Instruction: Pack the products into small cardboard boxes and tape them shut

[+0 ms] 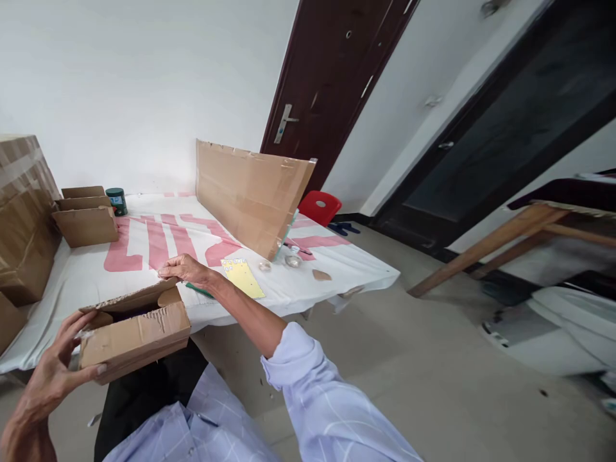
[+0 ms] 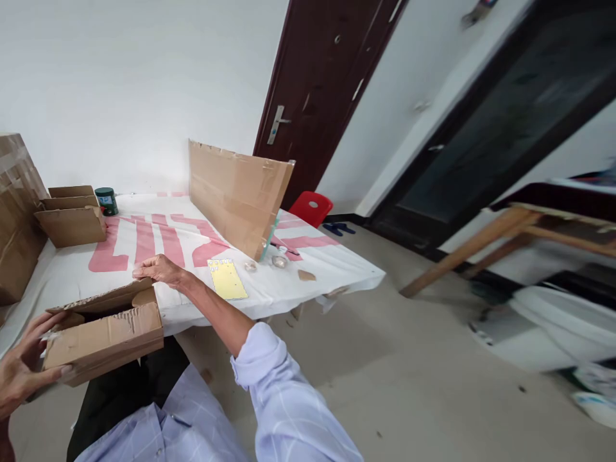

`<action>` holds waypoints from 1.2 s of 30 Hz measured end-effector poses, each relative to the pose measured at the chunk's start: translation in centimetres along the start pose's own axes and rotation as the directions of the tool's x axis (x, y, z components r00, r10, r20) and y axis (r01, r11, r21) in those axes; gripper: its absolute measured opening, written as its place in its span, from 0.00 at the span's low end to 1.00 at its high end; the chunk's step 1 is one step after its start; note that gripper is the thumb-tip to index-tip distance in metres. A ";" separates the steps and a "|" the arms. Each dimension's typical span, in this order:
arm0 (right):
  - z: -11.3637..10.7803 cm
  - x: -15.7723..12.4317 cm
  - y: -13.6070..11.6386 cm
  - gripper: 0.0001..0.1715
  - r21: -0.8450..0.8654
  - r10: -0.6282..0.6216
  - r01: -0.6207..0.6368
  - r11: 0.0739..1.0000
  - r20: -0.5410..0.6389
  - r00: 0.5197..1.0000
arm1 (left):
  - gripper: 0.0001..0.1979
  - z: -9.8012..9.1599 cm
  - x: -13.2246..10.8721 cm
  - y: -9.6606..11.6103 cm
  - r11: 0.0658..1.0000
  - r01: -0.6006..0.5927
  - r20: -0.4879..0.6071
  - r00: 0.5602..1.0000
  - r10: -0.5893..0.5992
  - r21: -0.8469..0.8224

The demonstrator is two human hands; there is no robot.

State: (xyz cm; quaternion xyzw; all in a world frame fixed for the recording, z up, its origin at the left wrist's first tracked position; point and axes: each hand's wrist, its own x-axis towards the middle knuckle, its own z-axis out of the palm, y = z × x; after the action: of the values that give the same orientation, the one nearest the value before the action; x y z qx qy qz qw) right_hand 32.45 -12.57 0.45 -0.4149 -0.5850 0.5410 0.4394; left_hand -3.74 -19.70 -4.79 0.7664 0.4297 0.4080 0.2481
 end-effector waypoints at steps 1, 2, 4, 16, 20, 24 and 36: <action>-0.1 0.1 0.0 0.21 0.027 0.032 -0.032 0.999 0.000 0.999 | 0.41 0.0 0.0 0.1 1.000 0.013 0.004 1.000 -0.013 -0.009; -0.2 0.1 0.0 0.20 0.059 0.062 -0.061 0.996 -0.009 0.998 | 0.41 0.0 0.0 0.1 0.999 0.029 0.012 1.000 -0.028 -0.024; -0.2 0.3 0.1 0.18 0.123 0.112 -0.107 0.987 -0.035 0.993 | 0.42 0.0 0.1 0.3 0.998 0.043 0.021 0.999 -0.042 -0.045; -0.4 0.7 1.4 0.15 0.272 0.207 -0.176 0.946 -0.090 0.974 | 0.36 0.2 0.2 0.6 0.999 0.013 0.042 0.999 -0.011 -0.043; -0.8 -0.1 1.8 0.17 0.321 0.175 -0.127 0.938 -0.125 0.977 | 0.33 0.5 -0.1 1.0 1.000 -0.003 0.062 0.998 0.004 -0.018; -1.7 -1.4 1.8 0.19 0.372 0.110 -0.037 0.928 -0.178 0.978 | 0.35 0.5 -0.3 1.1 0.998 0.042 0.066 0.997 -0.039 -0.039; -6.9 -4.4 3.9 0.28 -0.128 -0.211 0.171 0.977 -0.468 0.858 | 0.34 0.5 1.0 2.2 0.990 0.101 -0.121 0.986 -0.112 -0.101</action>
State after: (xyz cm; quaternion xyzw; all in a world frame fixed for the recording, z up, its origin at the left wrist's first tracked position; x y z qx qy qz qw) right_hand 40.27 -14.64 -3.57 -0.4933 -0.5181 0.3507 0.6043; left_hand -1.97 -20.02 -3.04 0.7024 0.4652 0.4615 0.2778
